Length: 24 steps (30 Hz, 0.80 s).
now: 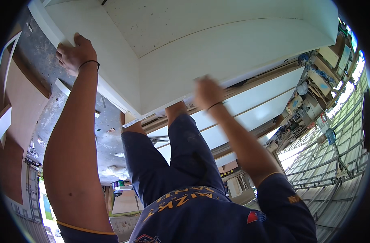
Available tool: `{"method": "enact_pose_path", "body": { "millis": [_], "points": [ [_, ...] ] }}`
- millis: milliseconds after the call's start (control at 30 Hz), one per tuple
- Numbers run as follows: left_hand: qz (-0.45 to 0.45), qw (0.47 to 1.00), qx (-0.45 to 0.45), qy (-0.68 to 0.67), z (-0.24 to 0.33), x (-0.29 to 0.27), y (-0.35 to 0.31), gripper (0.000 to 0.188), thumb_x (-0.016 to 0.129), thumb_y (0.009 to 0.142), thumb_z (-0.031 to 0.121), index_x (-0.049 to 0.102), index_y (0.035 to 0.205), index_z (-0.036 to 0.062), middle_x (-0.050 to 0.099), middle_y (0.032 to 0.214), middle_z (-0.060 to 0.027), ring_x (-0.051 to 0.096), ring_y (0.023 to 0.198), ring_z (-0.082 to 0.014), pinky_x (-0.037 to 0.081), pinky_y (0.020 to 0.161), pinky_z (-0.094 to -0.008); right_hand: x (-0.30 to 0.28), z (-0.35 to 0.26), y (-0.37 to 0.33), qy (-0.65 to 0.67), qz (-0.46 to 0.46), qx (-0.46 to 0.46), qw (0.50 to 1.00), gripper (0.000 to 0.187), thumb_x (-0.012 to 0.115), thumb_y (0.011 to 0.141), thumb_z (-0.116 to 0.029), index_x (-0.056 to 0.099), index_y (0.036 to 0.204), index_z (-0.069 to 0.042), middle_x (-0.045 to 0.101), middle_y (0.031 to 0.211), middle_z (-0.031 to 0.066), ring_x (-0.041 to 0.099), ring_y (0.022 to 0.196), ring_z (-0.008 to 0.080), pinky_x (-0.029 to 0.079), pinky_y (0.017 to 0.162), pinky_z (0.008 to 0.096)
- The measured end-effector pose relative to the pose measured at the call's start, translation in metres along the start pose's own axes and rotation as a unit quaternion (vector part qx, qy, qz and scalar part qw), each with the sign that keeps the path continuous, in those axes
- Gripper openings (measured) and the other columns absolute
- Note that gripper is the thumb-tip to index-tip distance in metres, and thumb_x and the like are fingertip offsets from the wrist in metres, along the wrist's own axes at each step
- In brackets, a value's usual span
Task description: The person trims the excess edge banding along the edges of a white wooden cabinet using a utility blade, peels away the cut strips, and presses and smooths the trimmed edges by hand.
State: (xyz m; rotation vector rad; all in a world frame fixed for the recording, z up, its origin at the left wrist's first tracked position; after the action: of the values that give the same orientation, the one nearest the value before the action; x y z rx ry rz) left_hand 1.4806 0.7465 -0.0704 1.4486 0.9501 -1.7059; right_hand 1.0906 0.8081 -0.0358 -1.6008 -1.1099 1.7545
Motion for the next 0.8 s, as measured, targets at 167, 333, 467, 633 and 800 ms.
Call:
{"method": "enact_pose_path", "body": {
  "millis": [167,333,467,633,800],
  "points": [
    [-0.005,1.0,-0.007,-0.004,-0.005,-0.004,0.002,0.059,0.058,0.079,0.045,0.047,0.117,0.0015,0.049,0.119,-0.0153,0.047,0.112,-0.0327,0.043,0.09,-0.044,0.016,-0.1,-0.014,0.079,-0.081,-0.077,0.991,0.022,0.052,0.075,-0.009,0.062,0.095,-0.006,0.057,0.092,0.0174,0.06,0.088,0.033,0.05,0.077,0.0433],
    [-0.001,1.0,-0.013,-0.02,-0.001,-0.003,0.0,0.058,0.059,0.079,0.043,0.047,0.118,0.0027,0.048,0.122,-0.014,0.046,0.114,-0.032,0.04,0.093,-0.0436,-0.055,0.073,0.021,-0.084,-0.03,0.098,0.991,0.027,0.05,0.078,-0.008,0.062,0.103,-0.005,0.061,0.097,0.0157,0.061,0.092,0.0304,0.052,0.076,0.041],
    [0.007,1.0,0.004,-0.026,0.001,-0.004,-0.006,0.059,0.057,0.079,0.047,0.048,0.118,0.0028,0.049,0.12,-0.0141,0.048,0.112,-0.0326,0.041,0.092,-0.0437,0.008,-0.044,-0.011,0.02,-0.037,-0.008,0.999,0.019,0.052,0.078,-0.009,0.06,0.096,-0.005,0.057,0.098,0.0161,0.058,0.091,0.0313,0.051,0.077,0.0422],
    [-0.008,1.0,-0.012,-0.024,0.0,-0.006,-0.004,0.057,0.056,0.081,0.044,0.045,0.12,0.0037,0.047,0.123,-0.0138,0.046,0.115,-0.0323,0.039,0.094,-0.044,0.031,-0.12,-0.027,0.142,-0.091,-0.061,0.984,0.027,0.056,0.073,-0.008,0.061,0.1,-0.01,0.057,0.096,0.0156,0.058,0.09,0.0336,0.048,0.077,0.0458],
    [-0.013,1.0,-0.007,-0.011,0.005,-0.003,-0.006,0.058,0.055,0.082,0.046,0.045,0.12,0.0033,0.048,0.122,-0.0143,0.046,0.114,-0.033,0.04,0.092,-0.0448,-0.064,0.174,0.025,0.021,0.155,0.13,0.979,0.038,0.047,0.079,-0.006,0.055,0.115,-0.009,0.058,0.104,0.0155,0.058,0.092,0.0327,0.048,0.081,0.0423]
  ]
}}
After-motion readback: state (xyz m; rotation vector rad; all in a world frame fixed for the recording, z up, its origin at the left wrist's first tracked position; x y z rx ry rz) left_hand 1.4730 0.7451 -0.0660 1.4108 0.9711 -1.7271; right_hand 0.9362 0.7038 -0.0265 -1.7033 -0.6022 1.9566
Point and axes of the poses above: each hand's wrist, its own y-axis towards the middle knuckle, its own x-axis out of the palm, z = x × y, the point moved 8 cm from there along y, towards the middle knuckle
